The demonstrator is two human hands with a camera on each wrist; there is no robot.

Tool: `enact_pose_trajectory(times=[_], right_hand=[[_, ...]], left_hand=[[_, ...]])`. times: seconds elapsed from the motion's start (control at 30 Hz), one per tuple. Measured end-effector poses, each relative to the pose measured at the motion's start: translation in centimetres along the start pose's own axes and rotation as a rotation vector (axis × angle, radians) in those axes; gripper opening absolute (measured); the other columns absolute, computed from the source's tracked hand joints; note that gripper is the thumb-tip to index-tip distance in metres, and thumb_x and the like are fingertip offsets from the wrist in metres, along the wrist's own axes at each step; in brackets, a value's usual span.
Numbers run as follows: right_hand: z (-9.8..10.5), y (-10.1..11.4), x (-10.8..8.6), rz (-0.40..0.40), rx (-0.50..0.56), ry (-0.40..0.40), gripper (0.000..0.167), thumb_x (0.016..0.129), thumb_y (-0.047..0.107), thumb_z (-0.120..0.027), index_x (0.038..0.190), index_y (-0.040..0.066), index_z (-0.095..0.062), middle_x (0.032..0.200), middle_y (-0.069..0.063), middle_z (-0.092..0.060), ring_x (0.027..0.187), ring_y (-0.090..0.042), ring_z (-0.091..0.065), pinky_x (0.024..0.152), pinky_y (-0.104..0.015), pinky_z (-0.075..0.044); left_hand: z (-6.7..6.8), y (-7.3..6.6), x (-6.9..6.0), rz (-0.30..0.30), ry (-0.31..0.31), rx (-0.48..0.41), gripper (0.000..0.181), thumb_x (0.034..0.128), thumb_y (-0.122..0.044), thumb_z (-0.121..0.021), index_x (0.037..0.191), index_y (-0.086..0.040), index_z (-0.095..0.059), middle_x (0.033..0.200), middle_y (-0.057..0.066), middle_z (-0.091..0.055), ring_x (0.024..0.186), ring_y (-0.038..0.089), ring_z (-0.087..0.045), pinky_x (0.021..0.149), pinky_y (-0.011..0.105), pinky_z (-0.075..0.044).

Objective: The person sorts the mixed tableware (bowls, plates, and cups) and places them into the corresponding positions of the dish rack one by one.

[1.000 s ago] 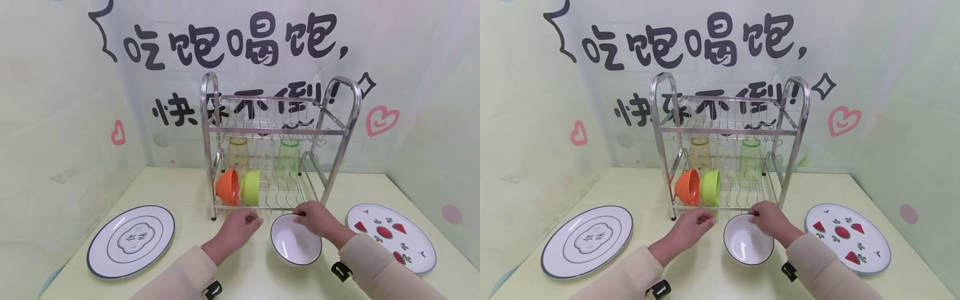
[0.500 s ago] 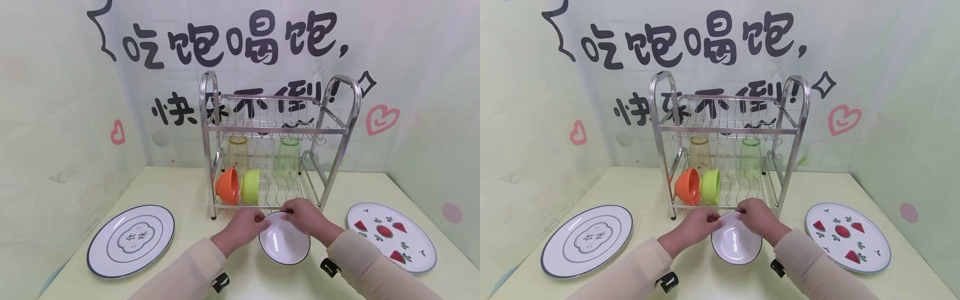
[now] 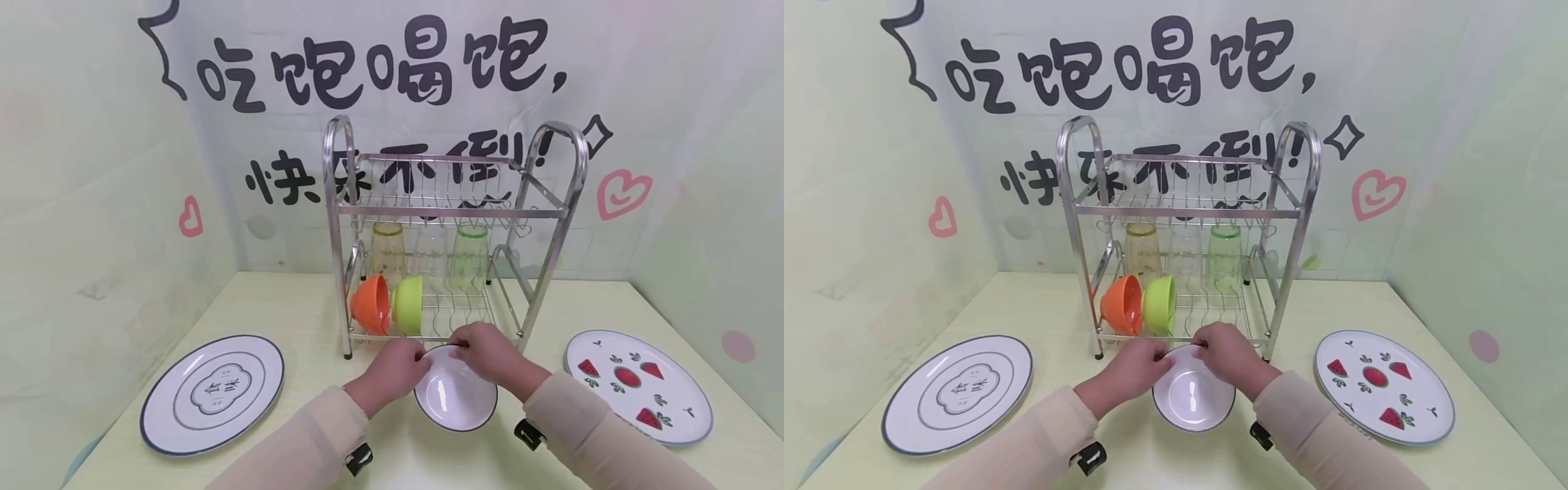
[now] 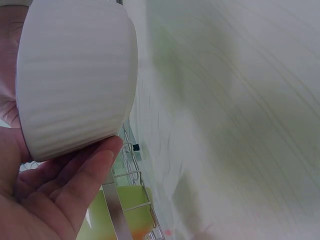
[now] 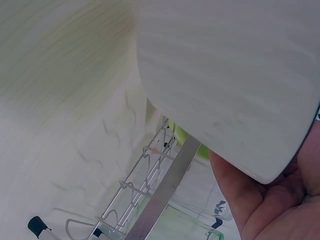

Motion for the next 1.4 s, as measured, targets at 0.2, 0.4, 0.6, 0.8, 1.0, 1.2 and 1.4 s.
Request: enact_pose_trajectory(times=[0.2, 0.4, 0.6, 0.8, 1.0, 1.2, 1.4], right_hand=[[-0.1, 0.2, 0.0, -0.012, 0.004, -0.016, 0.004, 0.086, 0.003, -0.069, 0.083, 0.003, -0.072, 0.076, 0.0, -0.068, 0.07, -0.01, -0.057, 0.062, -0.027, -0.049], [-0.4, 0.1, 0.1, -0.058, 0.036, -0.019, 0.004, 0.087, 0.003, -0.068, 0.085, 0.004, -0.072, 0.078, -0.001, -0.068, 0.071, -0.01, -0.056, 0.061, -0.026, -0.049], [-0.7, 0.2, 0.2, -0.07, 0.046, -0.02, 0.004, 0.086, 0.004, -0.069, 0.088, 0.006, -0.072, 0.083, -0.001, -0.069, 0.075, -0.013, -0.058, 0.063, -0.027, -0.05], [-0.3, 0.8, -0.5, -0.066, 0.044, -0.058, 0.022, 0.086, 0.004, -0.069, 0.108, 0.001, -0.069, 0.107, -0.009, -0.069, 0.102, -0.026, -0.064, 0.086, -0.041, -0.053], [0.6, 1.9, -2.1, -0.022, 0.012, -0.113, 0.023, 0.086, 0.004, -0.07, 0.109, 0.004, -0.067, 0.112, -0.009, -0.066, 0.109, -0.028, -0.061, 0.091, -0.042, -0.051], [0.6, 3.1, -3.6, 0.108, 0.018, -0.092, 0.022, 0.086, 0.007, -0.07, 0.107, 0.005, -0.068, 0.111, -0.008, -0.067, 0.108, -0.028, -0.062, 0.09, -0.042, -0.051], [-0.5, 4.3, -4.7, 0.262, 0.003, 0.016, 0.022, 0.085, 0.016, -0.073, 0.103, 0.004, -0.067, 0.101, -0.003, -0.069, 0.094, -0.021, -0.063, 0.082, -0.034, -0.052]], left_hand=[[0.5, -0.1, 0.1, -0.007, -0.022, -0.004, 0.025, 0.0939, -0.008, -0.057, 0.069, -0.004, -0.059, 0.056, -0.001, -0.043, 0.053, 0.013, -0.04, 0.046, 0.022, -0.033], [0.7, 0.1, 0.2, 0.016, -0.029, 0.006, 0.026, 0.094, -0.009, -0.059, 0.068, -0.006, -0.06, 0.056, -0.001, -0.043, 0.053, 0.013, -0.041, 0.046, 0.022, -0.034], [1.1, 0.3, 0.1, 0.027, -0.034, 0.003, 0.023, 0.094, -0.009, -0.058, 0.071, -0.005, -0.061, 0.057, 0.0, -0.045, 0.053, 0.013, -0.042, 0.046, 0.023, -0.035], [1.6, 1.1, 0.0, 0.06, -0.039, 0.012, 0.02, 0.0948, -0.01, -0.057, 0.077, -0.004, -0.064, 0.058, 0.001, -0.048, 0.054, 0.014, -0.043, 0.048, 0.024, -0.037], [2.2, 1.6, -0.1, 0.073, -0.063, 0.038, 0.019, 0.0942, -0.01, -0.058, 0.077, -0.003, -0.064, 0.058, 0.001, -0.047, 0.055, 0.014, -0.043, 0.048, 0.023, -0.036], [2.8, 1.6, -0.2, 0.023, -0.096, 0.078, 0.032, 0.092, -0.007, -0.058, 0.061, -0.007, -0.052, 0.054, -0.002, -0.038, 0.05, 0.012, -0.037, 0.046, 0.022, -0.03], [2.9, 2.0, -0.2, 0.06, -0.088, 0.045, 0.034, 0.0919, -0.008, -0.057, 0.059, -0.009, -0.049, 0.053, -0.003, -0.037, 0.049, 0.012, -0.037, 0.046, 0.022, -0.03]])
Point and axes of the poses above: each hand's wrist, its own x-axis towards the middle knuckle, its own z-axis out of the back of the hand, y = z × x, the point moved 6 cm from there along x, towards the middle knuckle
